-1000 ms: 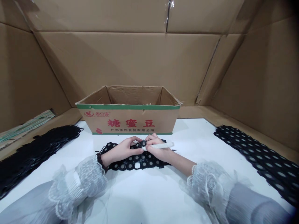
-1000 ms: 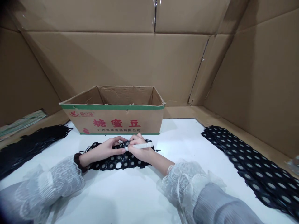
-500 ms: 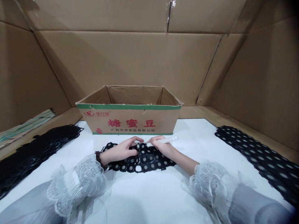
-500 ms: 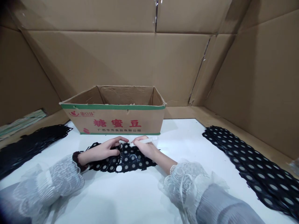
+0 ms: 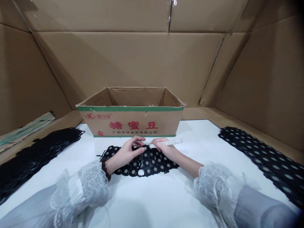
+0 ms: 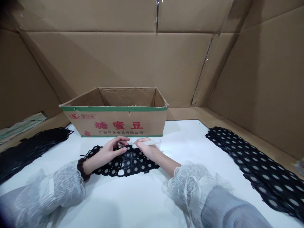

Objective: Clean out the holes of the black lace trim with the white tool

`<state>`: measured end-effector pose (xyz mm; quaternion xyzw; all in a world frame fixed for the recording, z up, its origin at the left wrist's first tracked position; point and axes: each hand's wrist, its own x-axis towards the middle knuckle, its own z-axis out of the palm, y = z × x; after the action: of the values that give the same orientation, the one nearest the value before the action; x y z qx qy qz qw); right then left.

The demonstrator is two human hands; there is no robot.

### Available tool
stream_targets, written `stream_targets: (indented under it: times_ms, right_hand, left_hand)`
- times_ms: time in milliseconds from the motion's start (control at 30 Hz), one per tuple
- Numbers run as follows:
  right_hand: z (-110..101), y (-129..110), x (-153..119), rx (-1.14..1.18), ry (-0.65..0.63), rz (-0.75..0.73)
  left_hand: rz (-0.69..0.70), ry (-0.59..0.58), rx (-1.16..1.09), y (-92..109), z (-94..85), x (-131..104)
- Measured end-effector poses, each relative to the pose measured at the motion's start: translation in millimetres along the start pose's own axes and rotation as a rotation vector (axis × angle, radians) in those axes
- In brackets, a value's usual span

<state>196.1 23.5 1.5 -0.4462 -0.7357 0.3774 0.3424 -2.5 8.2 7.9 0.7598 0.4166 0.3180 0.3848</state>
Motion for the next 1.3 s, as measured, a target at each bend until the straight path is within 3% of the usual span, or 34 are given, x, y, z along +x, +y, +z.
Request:
stream_targets:
  times_ms: [200, 467, 567, 733, 900, 1067, 1200, 1300]
  right_hand:
    - [2, 2, -2, 0.11, -0.067, -0.02]
    - [6, 6, 0, 0.046, -0.098, -0.095]
    - [9, 7, 1, -0.051, -0.1, -0.179]
    - [16, 8, 2, -0.444, -0.103, -0.367]
    - [20, 13, 4, -0.642, -0.038, -0.367]
    - [18, 8, 0, -0.585, -0.032, -0.399]
    - [18, 2, -2, -0.457, -0.04, -0.373]
    - [19, 1, -1, -0.448, -0.039, -0.342]
  left_hand:
    - [-0.08, -0.044, -0.167, -9, 4.2, 7]
    - [-0.172, -0.114, -0.068, -6, 3.5, 14]
    - [-0.107, -0.088, 0.009, -5, 6.8, 12]
    - [-0.059, 0.001, 0.131, -5, 13.3, 5]
    - [-0.123, -0.024, -0.036, -1, 9.7, 4]
    - [-0.182, 0.0, -0.136, 2, 10.2, 8]
    - [-0.182, 0.141, 0.044, 4, 17.2, 10]
    - [-0.178, 0.174, 0.163, 6, 19.8, 8]
